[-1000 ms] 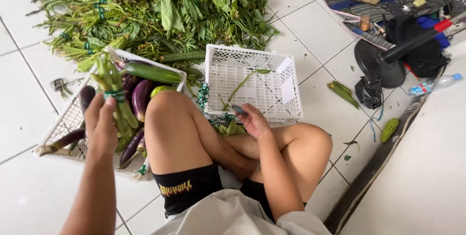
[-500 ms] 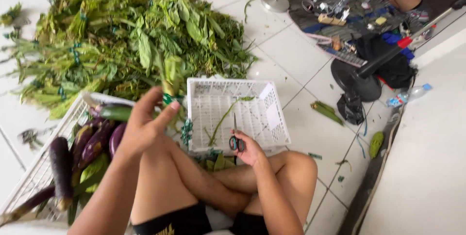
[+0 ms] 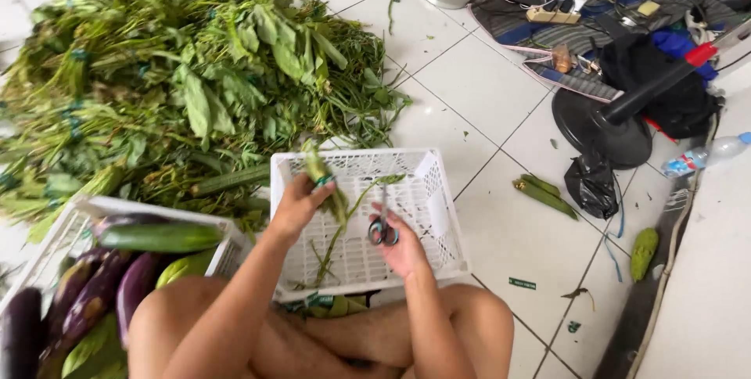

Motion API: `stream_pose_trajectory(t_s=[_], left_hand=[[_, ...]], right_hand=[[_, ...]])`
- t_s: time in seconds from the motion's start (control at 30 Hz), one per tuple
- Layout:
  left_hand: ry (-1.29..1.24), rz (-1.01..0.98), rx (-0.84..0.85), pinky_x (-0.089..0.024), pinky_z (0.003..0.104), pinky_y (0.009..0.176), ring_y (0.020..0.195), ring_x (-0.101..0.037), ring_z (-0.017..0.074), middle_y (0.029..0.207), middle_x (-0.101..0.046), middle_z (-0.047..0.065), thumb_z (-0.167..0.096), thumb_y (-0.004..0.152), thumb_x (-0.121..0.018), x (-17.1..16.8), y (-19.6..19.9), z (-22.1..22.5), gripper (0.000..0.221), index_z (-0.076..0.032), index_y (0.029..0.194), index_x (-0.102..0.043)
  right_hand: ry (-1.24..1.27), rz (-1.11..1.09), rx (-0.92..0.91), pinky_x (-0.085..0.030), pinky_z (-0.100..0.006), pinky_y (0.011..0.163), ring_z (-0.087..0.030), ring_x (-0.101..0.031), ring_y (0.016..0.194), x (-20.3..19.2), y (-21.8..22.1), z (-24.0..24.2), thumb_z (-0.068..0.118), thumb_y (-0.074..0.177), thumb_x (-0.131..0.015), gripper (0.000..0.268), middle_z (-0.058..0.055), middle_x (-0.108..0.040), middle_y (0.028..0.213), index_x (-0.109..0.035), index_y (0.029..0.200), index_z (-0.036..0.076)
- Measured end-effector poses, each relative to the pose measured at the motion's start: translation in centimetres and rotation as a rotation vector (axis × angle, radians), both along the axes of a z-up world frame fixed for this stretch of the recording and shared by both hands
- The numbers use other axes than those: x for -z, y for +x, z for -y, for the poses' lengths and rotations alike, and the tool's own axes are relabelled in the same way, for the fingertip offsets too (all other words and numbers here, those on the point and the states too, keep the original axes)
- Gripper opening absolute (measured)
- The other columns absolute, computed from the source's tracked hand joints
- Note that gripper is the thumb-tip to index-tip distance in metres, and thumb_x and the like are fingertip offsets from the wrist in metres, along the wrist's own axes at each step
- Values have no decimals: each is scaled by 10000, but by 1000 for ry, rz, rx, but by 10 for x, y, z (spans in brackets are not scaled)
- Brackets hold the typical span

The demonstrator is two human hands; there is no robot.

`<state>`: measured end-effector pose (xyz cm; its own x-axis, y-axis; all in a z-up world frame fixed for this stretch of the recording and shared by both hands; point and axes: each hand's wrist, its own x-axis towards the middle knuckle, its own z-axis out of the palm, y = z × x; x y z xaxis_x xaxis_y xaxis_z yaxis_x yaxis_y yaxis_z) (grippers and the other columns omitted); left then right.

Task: Trimming leafy green vegetables with scissors and sorting them into plastic crates

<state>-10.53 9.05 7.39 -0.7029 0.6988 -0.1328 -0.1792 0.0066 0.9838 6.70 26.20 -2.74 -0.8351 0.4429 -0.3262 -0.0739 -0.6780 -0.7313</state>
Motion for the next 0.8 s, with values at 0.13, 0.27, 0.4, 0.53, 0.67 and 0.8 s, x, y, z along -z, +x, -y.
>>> stream_pose_trajectory(t_s=[0.13,0.27,0.4,0.53,0.67,0.8], left_hand=[[-173,136,-159,-336,608,1181,1439,-421,456,1483,-492,340,-336,1031,-626,13,2,-12,681,98,1508,-405],[17,187,-173,-279,597,1217,1482,-348,480,1535,-399,379,-339,1036,-597,-14,-2,-16,721,124,1533,-355],[284,204,-68,-293,565,1213,1427,-371,346,1517,-404,286,-63,933,-538,23,-10,-6,685,73,1576,-342],[470,22,77,-492,463,1002,1111,-574,283,1158,-623,205,84,811,-513,26,-11,8,638,89,1449,-484],[519,-55,165,-486,469,1033,1176,-570,283,1223,-636,211,148,795,-544,8,5,26,671,59,1458,-506],[484,-82,226,-472,526,1066,1240,-541,337,1323,-588,251,134,916,-581,11,9,37,665,35,1550,-407]], right_hand=[[-341,-170,-118,-473,-415,703,-401,-652,870,0,-7,9,270,855,-489,553,-257,-706,1159,-663,1326,37],[-126,-420,-340,-586,-370,737,-406,-658,1079,9,-6,3,27,604,-626,1029,-323,-536,1354,-290,1569,-89],[-140,-521,-385,-605,-382,732,-430,-657,1067,2,7,14,37,660,-719,1071,-375,-496,1365,-180,1566,-148],[-116,-578,-442,-624,-412,802,-446,-641,1072,-4,15,25,24,654,-708,1028,-406,-459,1332,-204,1518,-214],[14,-540,-456,-625,-343,587,-361,-708,804,37,27,20,350,659,-938,1126,-385,-576,1077,-372,1423,-254],[160,-470,-402,-578,-304,502,-313,-706,700,1,30,48,295,749,-904,931,-324,-622,953,-464,1398,-207]])
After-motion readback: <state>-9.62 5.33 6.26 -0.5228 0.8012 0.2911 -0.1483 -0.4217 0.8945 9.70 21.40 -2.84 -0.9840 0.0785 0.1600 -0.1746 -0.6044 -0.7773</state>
